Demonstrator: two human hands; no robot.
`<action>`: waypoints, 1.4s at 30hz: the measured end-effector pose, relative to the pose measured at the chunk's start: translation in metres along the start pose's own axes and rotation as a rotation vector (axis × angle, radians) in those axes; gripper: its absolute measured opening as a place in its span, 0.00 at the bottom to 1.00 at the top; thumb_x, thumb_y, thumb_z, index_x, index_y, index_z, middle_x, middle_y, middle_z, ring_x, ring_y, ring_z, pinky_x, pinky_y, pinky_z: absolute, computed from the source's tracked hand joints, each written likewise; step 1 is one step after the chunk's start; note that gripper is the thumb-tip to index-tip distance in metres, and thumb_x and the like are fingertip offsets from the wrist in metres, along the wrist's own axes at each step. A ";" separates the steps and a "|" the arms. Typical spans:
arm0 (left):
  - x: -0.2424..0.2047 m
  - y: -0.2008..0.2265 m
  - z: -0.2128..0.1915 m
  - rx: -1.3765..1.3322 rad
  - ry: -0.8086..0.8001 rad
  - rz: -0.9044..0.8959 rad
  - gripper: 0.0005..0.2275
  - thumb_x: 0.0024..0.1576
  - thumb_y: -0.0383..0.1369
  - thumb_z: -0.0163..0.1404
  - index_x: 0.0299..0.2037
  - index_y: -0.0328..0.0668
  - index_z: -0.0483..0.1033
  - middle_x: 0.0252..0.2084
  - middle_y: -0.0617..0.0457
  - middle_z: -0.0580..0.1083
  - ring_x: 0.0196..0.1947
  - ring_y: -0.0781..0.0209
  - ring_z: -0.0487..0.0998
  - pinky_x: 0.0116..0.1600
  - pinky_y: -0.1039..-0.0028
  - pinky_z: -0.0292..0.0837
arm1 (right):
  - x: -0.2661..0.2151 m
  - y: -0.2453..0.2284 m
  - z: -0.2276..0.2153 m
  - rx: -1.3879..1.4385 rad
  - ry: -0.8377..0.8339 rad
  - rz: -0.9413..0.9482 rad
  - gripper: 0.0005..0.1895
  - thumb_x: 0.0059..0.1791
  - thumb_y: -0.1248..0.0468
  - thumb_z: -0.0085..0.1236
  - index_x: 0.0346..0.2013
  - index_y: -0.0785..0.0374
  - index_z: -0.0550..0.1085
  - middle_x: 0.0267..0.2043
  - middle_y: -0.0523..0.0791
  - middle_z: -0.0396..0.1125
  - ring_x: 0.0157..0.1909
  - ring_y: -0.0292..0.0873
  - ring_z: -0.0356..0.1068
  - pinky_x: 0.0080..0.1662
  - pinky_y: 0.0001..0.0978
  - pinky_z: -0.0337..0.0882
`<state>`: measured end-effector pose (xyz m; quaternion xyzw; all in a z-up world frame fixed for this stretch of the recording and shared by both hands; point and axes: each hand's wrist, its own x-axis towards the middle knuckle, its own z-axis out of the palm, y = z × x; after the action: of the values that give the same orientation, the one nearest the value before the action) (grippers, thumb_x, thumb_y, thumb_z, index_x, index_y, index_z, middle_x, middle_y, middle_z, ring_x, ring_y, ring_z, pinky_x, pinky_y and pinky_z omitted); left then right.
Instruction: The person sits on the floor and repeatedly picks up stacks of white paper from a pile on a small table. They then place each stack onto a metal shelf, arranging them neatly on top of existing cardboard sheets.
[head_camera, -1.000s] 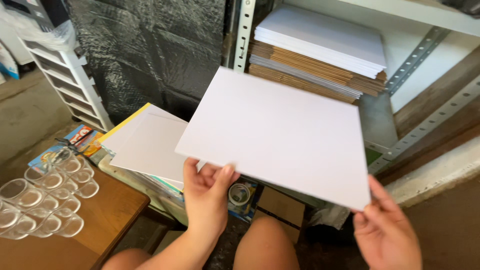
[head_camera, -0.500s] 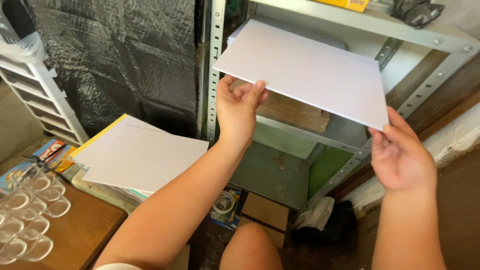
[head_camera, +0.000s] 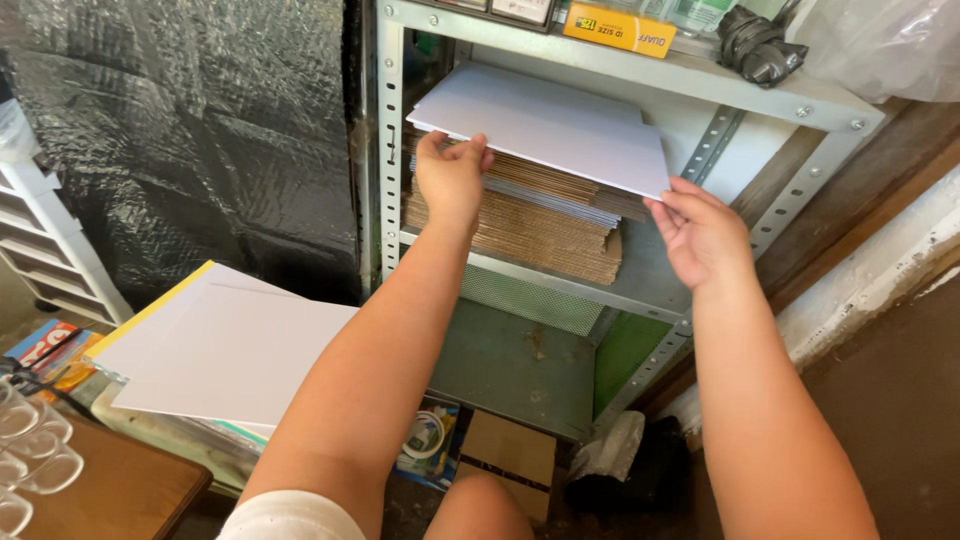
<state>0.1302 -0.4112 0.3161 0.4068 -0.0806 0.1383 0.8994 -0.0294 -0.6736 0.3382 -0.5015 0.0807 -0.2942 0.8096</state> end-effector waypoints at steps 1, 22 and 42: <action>0.005 -0.005 -0.001 0.011 0.022 -0.001 0.27 0.59 0.24 0.58 0.64 0.28 0.55 0.38 0.36 0.78 0.34 0.53 0.85 0.44 0.65 0.88 | -0.003 0.002 0.005 -0.075 -0.007 -0.056 0.18 0.44 0.75 0.65 0.49 0.64 0.79 0.36 0.45 0.74 0.42 0.42 0.80 0.54 0.29 0.85; -0.027 -0.010 0.011 0.708 0.089 0.394 0.21 0.56 0.27 0.62 0.60 0.31 0.74 0.52 0.41 0.74 0.53 0.49 0.80 0.58 0.62 0.79 | 0.037 0.025 0.005 -1.076 0.081 -0.717 0.16 0.44 0.56 0.79 0.45 0.50 0.84 0.39 0.44 0.71 0.45 0.41 0.75 0.41 0.26 0.77; -0.041 0.003 0.015 1.285 -0.261 0.328 0.37 0.56 0.38 0.62 0.76 0.47 0.58 0.79 0.44 0.50 0.80 0.44 0.44 0.74 0.48 0.56 | 0.059 0.024 0.021 -1.127 0.108 -0.656 0.12 0.45 0.56 0.75 0.42 0.46 0.84 0.40 0.49 0.76 0.46 0.43 0.77 0.47 0.32 0.76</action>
<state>0.0894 -0.4275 0.3175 0.8568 -0.1512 0.2432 0.4287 0.0377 -0.6825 0.3372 -0.8321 0.1060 -0.4634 0.2856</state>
